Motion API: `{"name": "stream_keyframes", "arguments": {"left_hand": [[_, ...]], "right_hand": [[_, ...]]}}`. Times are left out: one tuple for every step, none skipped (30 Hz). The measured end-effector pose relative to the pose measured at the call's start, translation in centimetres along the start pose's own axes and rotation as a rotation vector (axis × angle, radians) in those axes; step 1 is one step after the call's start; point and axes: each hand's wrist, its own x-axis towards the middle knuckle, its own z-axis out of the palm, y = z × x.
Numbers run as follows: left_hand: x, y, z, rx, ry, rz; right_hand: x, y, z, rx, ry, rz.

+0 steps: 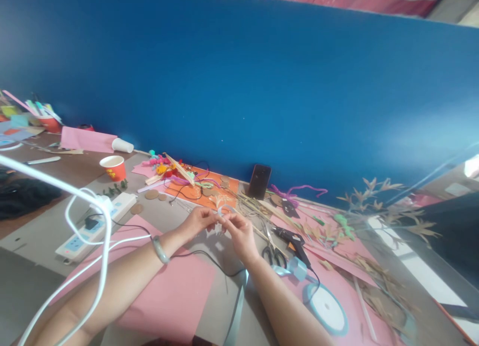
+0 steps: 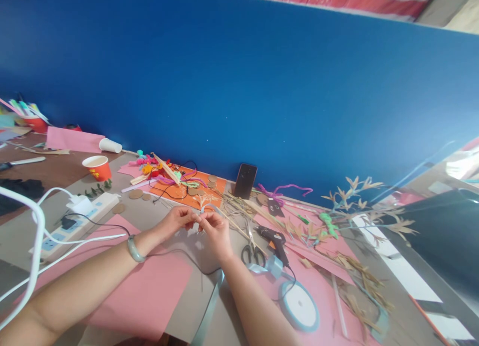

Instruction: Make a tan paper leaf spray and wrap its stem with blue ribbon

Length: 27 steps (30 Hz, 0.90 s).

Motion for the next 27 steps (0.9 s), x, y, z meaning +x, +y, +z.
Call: {"name": "stream_keyframes", "arguments": {"left_hand": [[0.0,0.0,0.0,0.001,0.003,-0.002],[0.0,0.0,0.1,0.004,0.007,-0.003],[0.0,0.0,0.1,0.007,0.011,-0.006],[0.0,0.0,0.1,0.007,0.014,-0.012],[0.0,0.0,0.2,0.001,0.011,-0.023],[-0.1,0.1,0.2,-0.015,-0.003,-0.040],[-0.1,0.1,0.3,-0.040,-0.033,-0.061],[-0.2,0.1,0.4,-0.070,-0.073,-0.083],[-0.3,0.2,0.5,-0.101,-0.118,-0.104],[-0.3,0.2,0.5,-0.130,-0.165,-0.121],[-0.4,0.3,0.6,-0.156,-0.208,-0.134],[-0.4,0.3,0.6,-0.180,-0.245,-0.139],[-0.5,0.3,0.5,-0.199,-0.275,-0.138],[-0.5,0.3,0.4,-0.214,-0.291,-0.133],[-0.4,0.4,0.3,-0.224,-0.284,-0.125],[-0.4,0.4,0.2,-0.230,-0.252,-0.114],[-0.3,0.5,0.1,-0.233,-0.202,-0.103],[-0.3,0.6,0.0,-0.232,-0.139,-0.089],[-0.2,0.7,-0.1,-0.225,-0.074,-0.070],[-0.1,0.9,-0.2,-0.214,-0.021,-0.044],[-0.1,1.1,-0.3,-0.199,0.009,-0.014],[-0.1,1.3,-0.3,-0.183,0.024,0.017],[-0.1,1.5,-0.3,-0.166,0.029,0.048],[-0.2,1.6,-0.3,-0.147,0.023,0.075],[-0.3,1.8,-0.3,-0.124,0.009,0.099],[-0.4,1.9,-0.3,-0.095,-0.004,0.119],[-0.5,2.0,-0.2,-0.065,-0.011,0.135]], "right_hand": [[0.0,0.0,0.0,-0.008,0.006,-0.008],[0.0,0.0,0.1,-0.013,0.010,-0.015],[0.0,-0.1,0.1,-0.015,0.012,-0.021],[-0.1,-0.1,0.1,-0.013,0.007,-0.025],[-0.1,-0.1,0.1,-0.006,-0.008,-0.026],[-0.1,-0.2,0.1,0.009,-0.035,-0.024],[-0.2,-0.3,0.2,0.035,-0.073,-0.015],[-0.2,-0.3,0.2,0.070,-0.114,-0.001],[-0.3,-0.4,0.2,0.113,-0.155,0.021],[-0.3,-0.5,0.2,0.162,-0.192,0.047],[-0.3,-0.5,0.2,0.213,-0.225,0.073],[-0.3,-0.5,0.2,0.260,-0.251,0.094],[-0.3,-0.5,0.2,0.297,-0.267,0.106],[-0.3,-0.5,0.1,0.319,-0.273,0.111],[-0.2,-0.4,0.1,0.325,-0.267,0.111],[-0.1,-0.3,0.0,0.315,-0.246,0.107],[0.0,-0.1,0.0,0.293,-0.214,0.103],[0.1,0.1,-0.1,0.268,-0.178,0.098],[0.2,0.2,-0.2,0.242,-0.146,0.090],[0.3,0.4,-0.3,0.212,-0.123,0.080],[0.3,0.5,-0.3,0.179,-0.109,0.066],[0.3,0.6,-0.3,0.138,-0.100,0.050],[0.3,0.6,-0.4,0.095,-0.097,0.033],[0.3,0.6,-0.4,0.052,-0.096,0.018],[0.2,0.5,-0.3,0.018,-0.094,0.005],[0.2,0.5,-0.3,-0.006,-0.091,-0.004],[0.2,0.5,-0.3,-0.019,-0.085,-0.010]]}}
